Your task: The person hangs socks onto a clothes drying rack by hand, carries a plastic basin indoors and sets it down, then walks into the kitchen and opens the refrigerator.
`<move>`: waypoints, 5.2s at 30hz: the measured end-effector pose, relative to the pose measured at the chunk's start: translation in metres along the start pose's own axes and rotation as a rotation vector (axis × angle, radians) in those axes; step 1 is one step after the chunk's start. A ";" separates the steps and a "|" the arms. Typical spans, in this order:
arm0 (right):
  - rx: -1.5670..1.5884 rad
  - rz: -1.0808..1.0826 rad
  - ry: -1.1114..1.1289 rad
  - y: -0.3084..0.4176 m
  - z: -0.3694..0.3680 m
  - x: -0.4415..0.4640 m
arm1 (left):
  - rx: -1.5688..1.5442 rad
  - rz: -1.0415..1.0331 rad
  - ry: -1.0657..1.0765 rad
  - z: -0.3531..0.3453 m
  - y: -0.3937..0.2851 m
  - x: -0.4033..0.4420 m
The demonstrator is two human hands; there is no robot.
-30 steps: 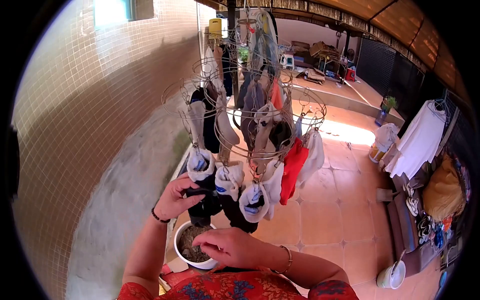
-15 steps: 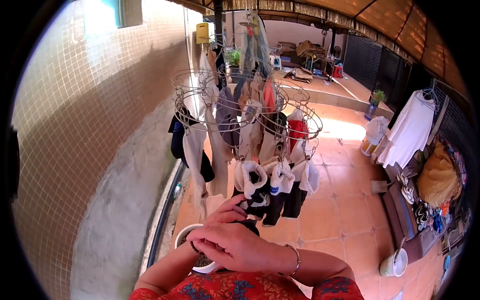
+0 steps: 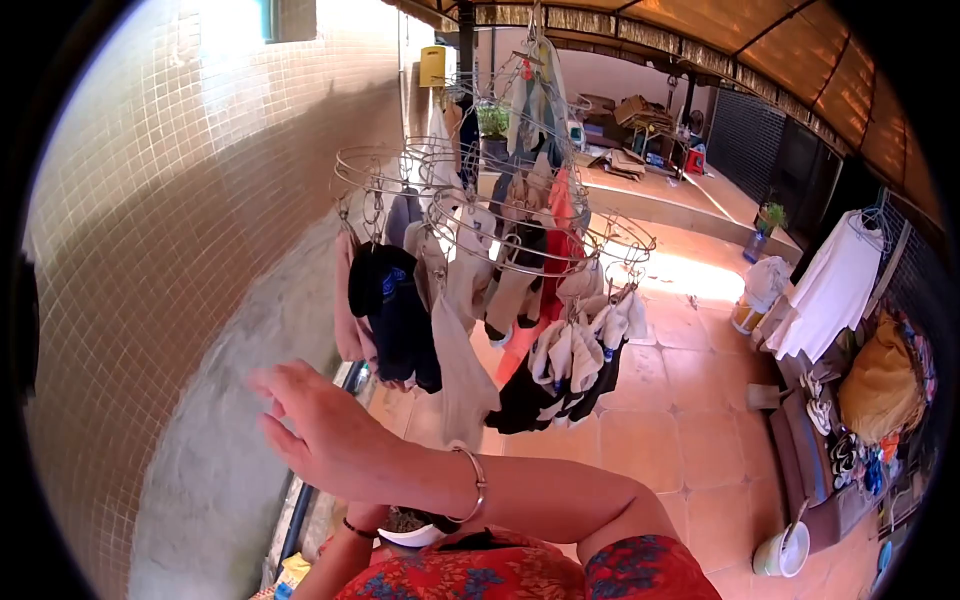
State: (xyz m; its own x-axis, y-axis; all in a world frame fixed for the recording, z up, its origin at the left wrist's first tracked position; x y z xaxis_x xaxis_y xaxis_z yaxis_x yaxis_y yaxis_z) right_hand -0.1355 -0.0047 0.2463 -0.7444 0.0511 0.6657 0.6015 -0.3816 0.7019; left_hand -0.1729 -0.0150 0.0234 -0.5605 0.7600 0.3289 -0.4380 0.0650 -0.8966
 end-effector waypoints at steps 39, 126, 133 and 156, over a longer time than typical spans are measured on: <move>0.318 -0.144 -0.767 -0.078 0.164 0.002 | -0.372 -0.035 0.268 0.030 -0.122 0.158; 0.313 -0.455 0.793 -0.154 0.017 -0.289 | 0.407 1.323 -0.599 -0.179 0.138 -0.382; 0.317 -0.812 1.300 -0.189 -0.019 -0.450 | 0.034 1.946 -0.969 -0.431 0.091 -0.613; -0.251 -1.169 1.711 -0.252 -0.056 -0.663 | -0.485 2.500 -1.367 -0.431 0.286 -0.760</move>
State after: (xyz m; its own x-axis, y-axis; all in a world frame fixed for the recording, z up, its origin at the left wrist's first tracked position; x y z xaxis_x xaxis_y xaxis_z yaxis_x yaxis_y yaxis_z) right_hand 0.1903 0.0057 -0.3858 -0.2073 -0.3470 -0.9147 -0.1747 -0.9068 0.3836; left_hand 0.4309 -0.2957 -0.6105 0.4676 -0.5609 -0.6832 0.8596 0.4687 0.2035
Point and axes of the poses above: each hand's wrist, its own x-axis towards the middle knuckle, its own z-axis out of the back of the hand, y = z × x, the point moved 10 cm from there along x, towards the middle knuckle, and after that the axes turned 8 degrees about x, right-handed, at the moved point
